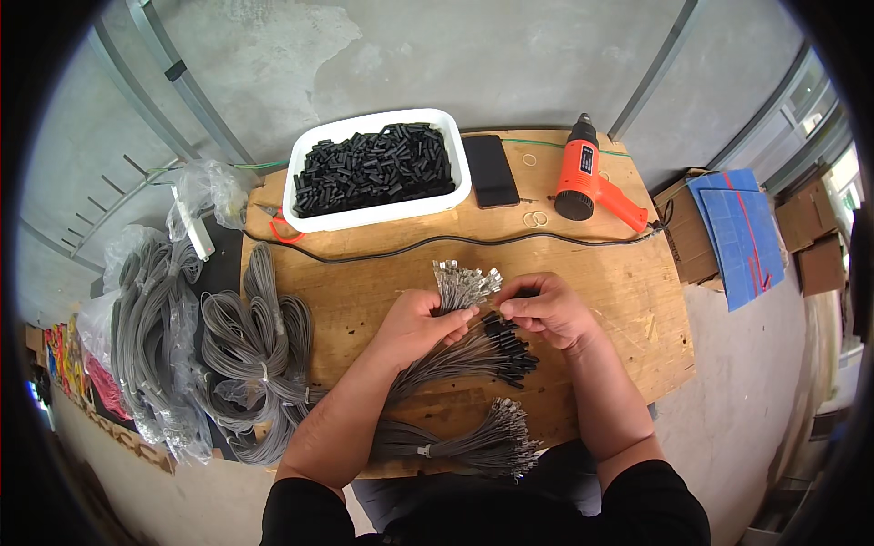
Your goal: The recorder is manually sliding small black heat-shrink tubing onto the terminal ends of thin metal wires at a wooden workbench.
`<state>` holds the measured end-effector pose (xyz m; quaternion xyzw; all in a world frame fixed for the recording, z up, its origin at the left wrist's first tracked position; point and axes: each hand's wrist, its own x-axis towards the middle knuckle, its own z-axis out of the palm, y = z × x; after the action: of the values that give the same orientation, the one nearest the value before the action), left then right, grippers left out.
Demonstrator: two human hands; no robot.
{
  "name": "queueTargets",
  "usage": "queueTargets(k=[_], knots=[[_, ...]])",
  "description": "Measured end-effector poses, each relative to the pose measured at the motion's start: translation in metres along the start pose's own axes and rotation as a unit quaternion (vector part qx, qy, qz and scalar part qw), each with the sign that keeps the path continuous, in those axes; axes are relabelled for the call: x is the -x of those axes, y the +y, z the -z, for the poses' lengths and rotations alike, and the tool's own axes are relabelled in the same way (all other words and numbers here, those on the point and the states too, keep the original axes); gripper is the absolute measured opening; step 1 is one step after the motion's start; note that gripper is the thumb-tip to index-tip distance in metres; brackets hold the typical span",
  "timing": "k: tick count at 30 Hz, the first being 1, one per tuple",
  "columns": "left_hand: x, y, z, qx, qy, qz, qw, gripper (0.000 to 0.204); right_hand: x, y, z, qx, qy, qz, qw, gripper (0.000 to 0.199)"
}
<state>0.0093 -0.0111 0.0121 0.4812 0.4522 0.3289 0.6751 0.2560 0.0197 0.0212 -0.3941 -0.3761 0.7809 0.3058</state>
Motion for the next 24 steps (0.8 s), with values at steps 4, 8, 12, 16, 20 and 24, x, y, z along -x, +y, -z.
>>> queueTargets(k=[4, 8, 12, 16, 20, 24], knots=[[0.001, -0.002, -0.001, 0.024, -0.002, -0.003, 1.000, 0.018, -0.003, 0.006, -0.018, 0.016, 0.014, -0.003, 1.000, 0.015], [0.002, 0.007, -0.003, -0.006, -0.024, 0.015, 1.000, 0.017, -0.004, 0.012, -0.027, 0.041, 0.064, 0.052, 0.996, 0.013], [0.002, 0.006, -0.003, -0.034, -0.034, 0.007, 0.999, 0.018, -0.008, 0.021, -0.030, 0.081, 0.074, 0.113, 0.987, 0.013], [0.002, 0.002, 0.000, 0.042, -0.003, 0.002, 0.999, 0.022, -0.002, 0.009, -0.027, -0.013, 0.055, 0.077, 0.995, 0.013], [0.003, 0.000, 0.002, 0.120, -0.032, 0.006, 0.992, 0.026, 0.003, 0.001, -0.022, -0.094, 0.042, 0.042, 0.994, 0.015], [0.003, 0.001, 0.002, 0.103, -0.056, 0.005, 0.993, 0.027, -0.002, 0.008, -0.023, -0.123, 0.020, 0.058, 0.990, 0.014]])
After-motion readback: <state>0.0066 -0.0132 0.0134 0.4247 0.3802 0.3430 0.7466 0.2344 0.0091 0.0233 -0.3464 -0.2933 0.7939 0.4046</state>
